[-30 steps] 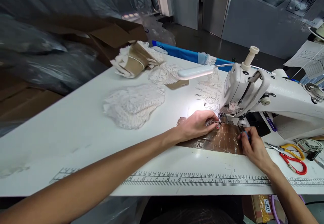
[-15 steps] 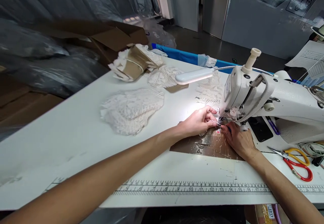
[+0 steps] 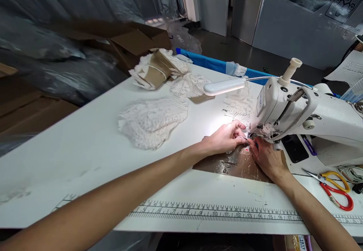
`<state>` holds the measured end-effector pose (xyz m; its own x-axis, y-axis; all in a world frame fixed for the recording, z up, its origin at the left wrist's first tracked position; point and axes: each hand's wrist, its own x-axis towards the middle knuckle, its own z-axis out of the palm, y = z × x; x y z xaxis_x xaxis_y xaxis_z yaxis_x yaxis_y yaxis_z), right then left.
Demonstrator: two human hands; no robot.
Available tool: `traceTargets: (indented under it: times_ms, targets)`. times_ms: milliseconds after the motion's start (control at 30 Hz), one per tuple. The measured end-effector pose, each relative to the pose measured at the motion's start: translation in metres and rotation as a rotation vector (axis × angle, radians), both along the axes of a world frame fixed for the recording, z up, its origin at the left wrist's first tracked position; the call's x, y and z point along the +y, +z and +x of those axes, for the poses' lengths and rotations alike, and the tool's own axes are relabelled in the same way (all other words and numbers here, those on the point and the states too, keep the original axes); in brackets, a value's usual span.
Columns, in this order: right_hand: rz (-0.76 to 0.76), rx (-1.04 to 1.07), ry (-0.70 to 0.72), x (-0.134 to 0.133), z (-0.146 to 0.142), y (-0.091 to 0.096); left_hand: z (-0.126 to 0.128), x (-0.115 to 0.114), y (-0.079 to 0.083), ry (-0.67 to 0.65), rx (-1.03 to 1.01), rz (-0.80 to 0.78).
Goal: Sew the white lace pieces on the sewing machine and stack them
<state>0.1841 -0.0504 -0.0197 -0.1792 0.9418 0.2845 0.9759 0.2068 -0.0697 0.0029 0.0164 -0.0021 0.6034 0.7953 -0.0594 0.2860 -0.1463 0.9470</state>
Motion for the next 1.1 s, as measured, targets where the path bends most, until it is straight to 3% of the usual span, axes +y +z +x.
traceTargets:
  times_ms: [200,433,533,600,667,767,867,967,1100]
  targets:
    - [0.030,0.002,0.012,0.000,-0.002,0.002,0.000,-0.001,0.002,-0.003,0.037,0.011]
    - [0.262,-0.050,0.058,0.001,-0.007,0.001,0.000,-0.002,0.002,-0.008,0.010,0.042]
    - [0.369,-0.029,0.327,-0.013,-0.006,0.009,-0.005,-0.006,0.005,-0.058,-0.012,0.114]
    - [0.386,-0.005,0.557,-0.025,-0.002,0.018,-0.011,-0.008,0.009,-0.110,-0.006,0.261]
    - [0.378,0.011,0.655,-0.037,0.005,0.025,-0.018,-0.009,0.014,-0.130,0.037,0.459]
    - [0.391,0.041,0.575,-0.046,0.024,0.028,-0.025,-0.007,0.019,-0.067,0.096,0.705]
    - [0.391,0.012,0.284,-0.045,0.044,0.026,-0.024,-0.004,0.019,-0.044,0.144,0.831]
    - [0.388,-0.025,0.084,-0.039,0.053,0.023,-0.016,0.001,0.019,-0.098,0.245,0.849]
    - [0.304,0.054,0.086,-0.028,0.048,0.017,0.000,0.004,0.019,-0.133,0.349,0.752]
